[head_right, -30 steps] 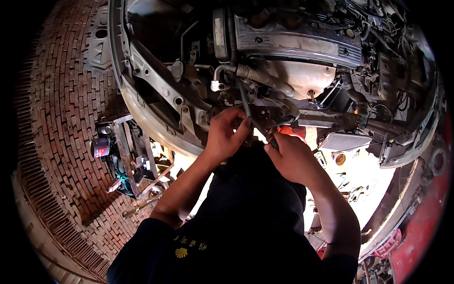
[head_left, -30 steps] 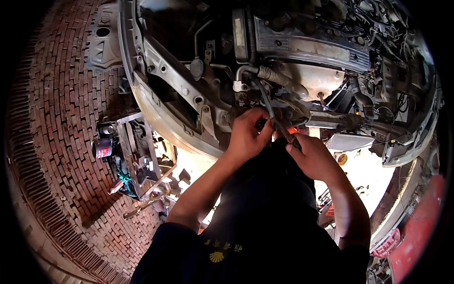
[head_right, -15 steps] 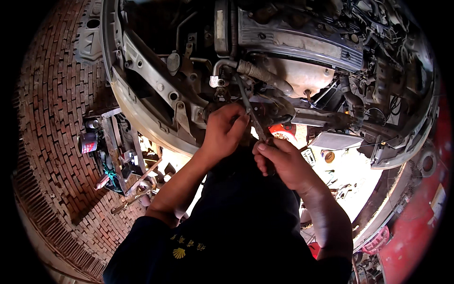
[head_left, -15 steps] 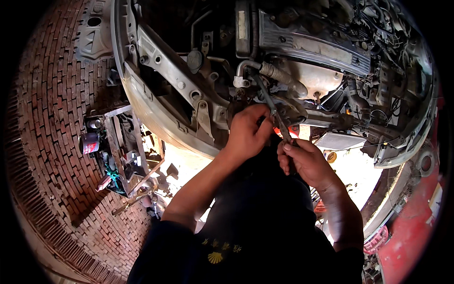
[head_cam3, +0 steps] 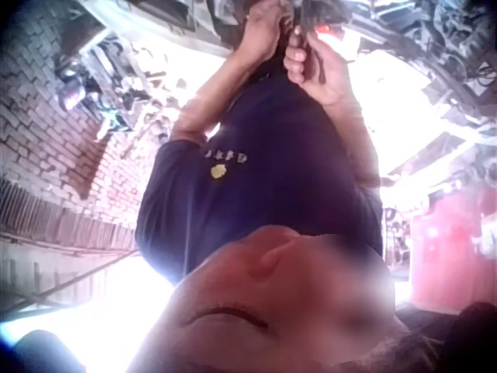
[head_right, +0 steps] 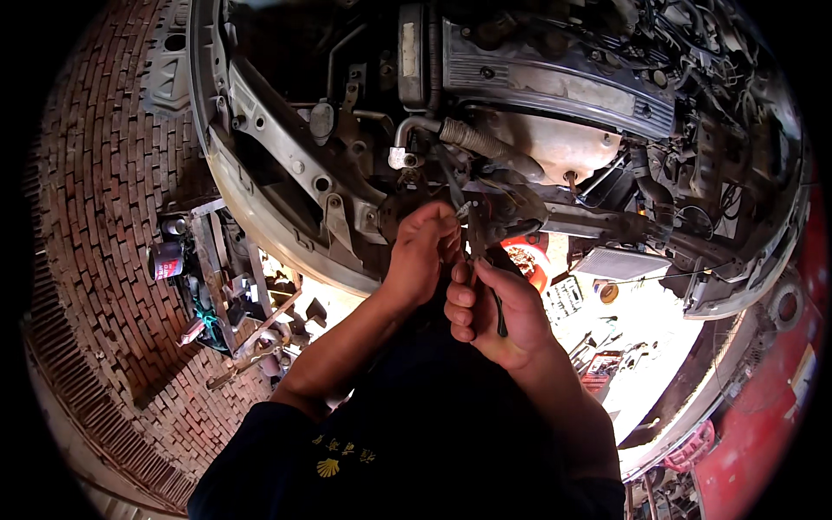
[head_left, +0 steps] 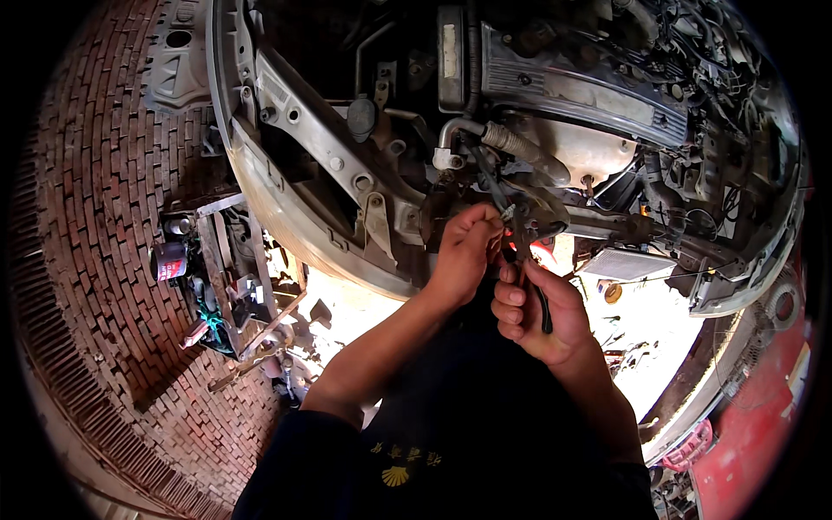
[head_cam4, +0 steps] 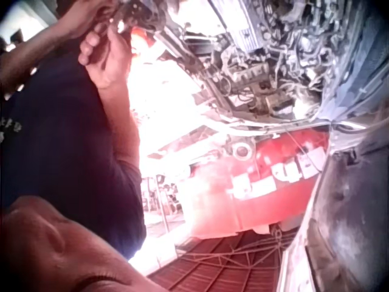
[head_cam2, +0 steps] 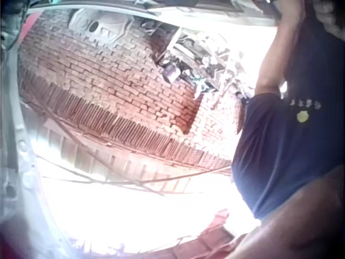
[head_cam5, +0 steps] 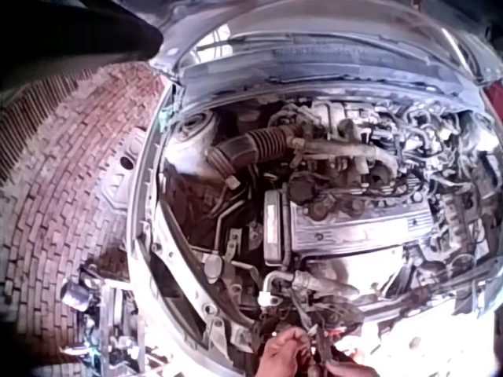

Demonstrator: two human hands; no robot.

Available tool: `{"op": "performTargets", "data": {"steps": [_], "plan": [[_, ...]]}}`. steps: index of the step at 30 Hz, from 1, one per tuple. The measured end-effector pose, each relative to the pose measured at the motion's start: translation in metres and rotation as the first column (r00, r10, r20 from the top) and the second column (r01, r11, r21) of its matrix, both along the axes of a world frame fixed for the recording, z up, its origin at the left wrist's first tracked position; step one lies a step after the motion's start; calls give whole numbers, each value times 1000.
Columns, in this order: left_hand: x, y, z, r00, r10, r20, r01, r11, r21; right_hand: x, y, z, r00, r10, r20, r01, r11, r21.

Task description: The person uses pliers to manipulate small components near the engine and later uses a wrench to loosen or tighten a bolt on a metal bracket.

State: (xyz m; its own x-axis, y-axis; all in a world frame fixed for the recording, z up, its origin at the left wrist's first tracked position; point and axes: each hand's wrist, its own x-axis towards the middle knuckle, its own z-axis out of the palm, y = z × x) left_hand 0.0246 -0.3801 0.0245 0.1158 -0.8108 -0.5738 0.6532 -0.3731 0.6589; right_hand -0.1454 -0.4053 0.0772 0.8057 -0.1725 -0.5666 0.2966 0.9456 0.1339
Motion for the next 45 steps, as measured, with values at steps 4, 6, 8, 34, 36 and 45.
{"op": "performTargets", "data": {"steps": [4, 6, 8, 34, 36, 45], "plan": [[3, 2, -3, 1000, -8, -21, 8, 1000, -6, 6, -2, -1, 1000, -23, -8, 23, 1000, 13], [3, 3, -4, 1000, -10, -29, 10, 1000, -4, 5, -2, -7, 1000, -25, -12, 25, 1000, 8], [3, 3, -3, 1000, -4, -4, 4, 1000, -4, 5, -3, -9, 1000, -26, -15, 26, 1000, 1], [25, 1, 2, 706, -242, 666, 404, 910, -97, -20, -13, 3, 863, 247, -440, -433, 811, -393], [22, 0, 10, 733, -283, 619, 390, 920, -42, -18, -13, 7, 860, 259, -440, -440, 813, -380], [20, -6, 11, 791, -215, 573, 326, 940, -97, -34, -14, 13, 726, 169, -666, -651, 481, -587]]}}
